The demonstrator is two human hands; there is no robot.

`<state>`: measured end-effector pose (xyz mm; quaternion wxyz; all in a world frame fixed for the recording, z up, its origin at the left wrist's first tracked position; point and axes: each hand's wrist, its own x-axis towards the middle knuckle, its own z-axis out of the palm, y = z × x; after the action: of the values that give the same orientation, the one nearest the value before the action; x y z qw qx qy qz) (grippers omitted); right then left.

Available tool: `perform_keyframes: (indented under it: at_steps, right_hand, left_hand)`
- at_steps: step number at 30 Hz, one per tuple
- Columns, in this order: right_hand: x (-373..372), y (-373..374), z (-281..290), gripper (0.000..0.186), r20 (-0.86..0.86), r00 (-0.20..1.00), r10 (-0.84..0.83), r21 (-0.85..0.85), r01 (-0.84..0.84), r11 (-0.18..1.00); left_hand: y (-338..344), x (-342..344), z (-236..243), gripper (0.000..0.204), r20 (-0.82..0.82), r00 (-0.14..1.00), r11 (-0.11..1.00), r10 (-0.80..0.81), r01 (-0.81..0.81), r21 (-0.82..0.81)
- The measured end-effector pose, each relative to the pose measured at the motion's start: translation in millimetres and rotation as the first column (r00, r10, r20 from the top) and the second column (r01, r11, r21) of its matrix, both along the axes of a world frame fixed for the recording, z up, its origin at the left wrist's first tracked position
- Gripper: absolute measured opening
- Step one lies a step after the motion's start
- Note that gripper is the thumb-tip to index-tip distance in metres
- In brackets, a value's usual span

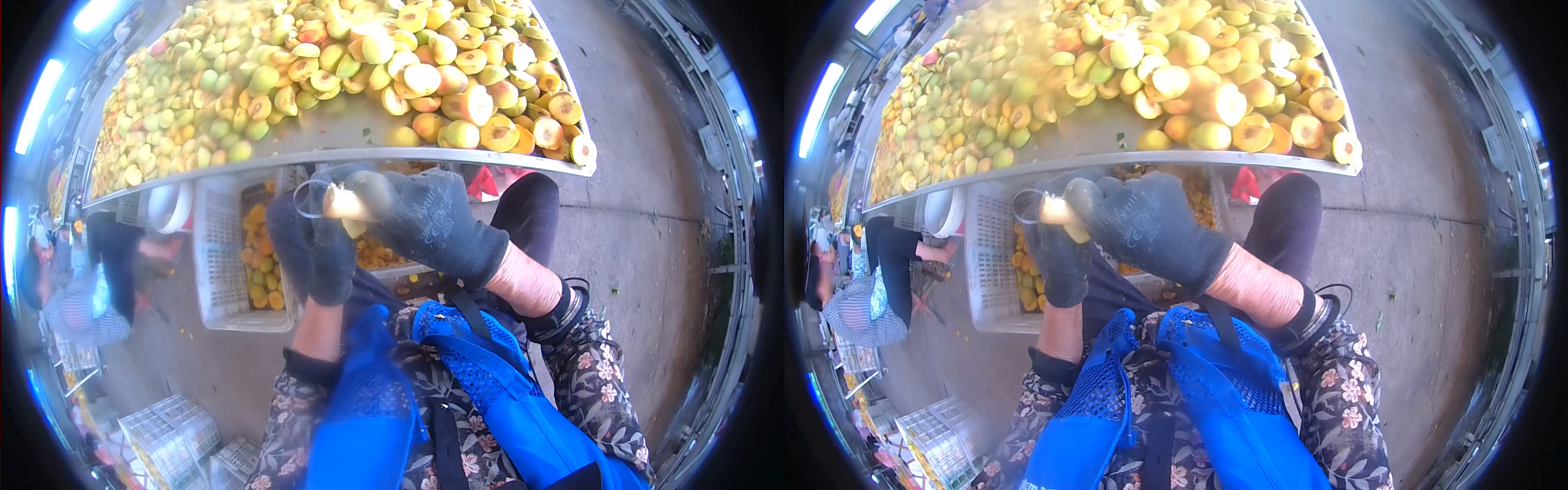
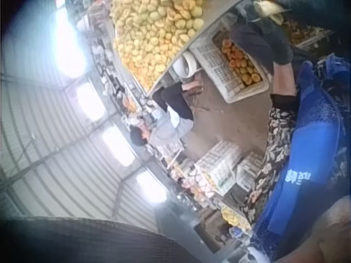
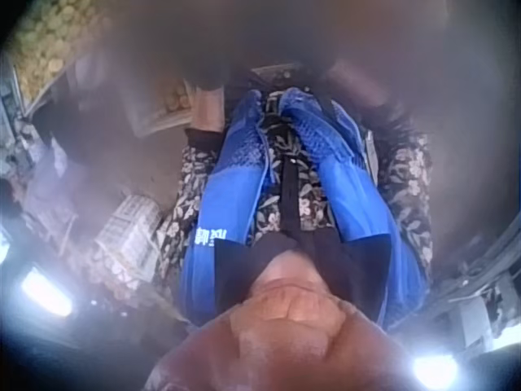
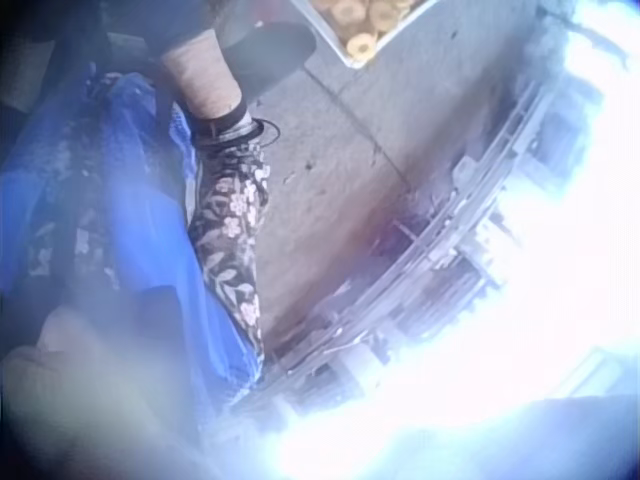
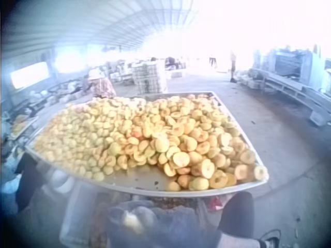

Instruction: The person is using a handheld pitting tool to remove the pits from peach halves.

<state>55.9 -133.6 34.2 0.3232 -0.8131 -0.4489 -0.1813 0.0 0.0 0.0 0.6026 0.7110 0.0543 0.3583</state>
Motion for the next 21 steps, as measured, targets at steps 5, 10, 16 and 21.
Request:
perform_keyframes:
  at_steps: [5, 10, 16, 21]
  right_hand:
    - [5, 6, 3, 0.028, 0.067, 0.998, 0.016, -0.078, -0.011, 0.997]
    - [0, 9, -22, 0.024, -0.018, 0.992, 0.122, -0.068, -0.123, 0.99]
    - [-31, 5, -44, 0.034, -0.506, 0.859, 0.082, 0.201, 0.025, 0.979]
    - [-38, 18, -50, 0.032, -0.413, 0.907, 0.079, 0.176, -0.005, 0.984]
  left_hand:
    - [9, -6, 2, 0.023, -0.042, 0.995, 0.99, -0.088, 0.083, -0.111]
    - [28, 0, -37, 0.026, 0.102, 0.971, 0.708, 0.216, -0.227, 0.669]
    - [35, 0, -30, 0.046, -0.221, 0.972, 0.974, 0.074, -0.024, 0.224]
    - [36, -2, -19, 0.041, -0.215, 0.968, 0.991, -0.131, 0.121, -0.056]
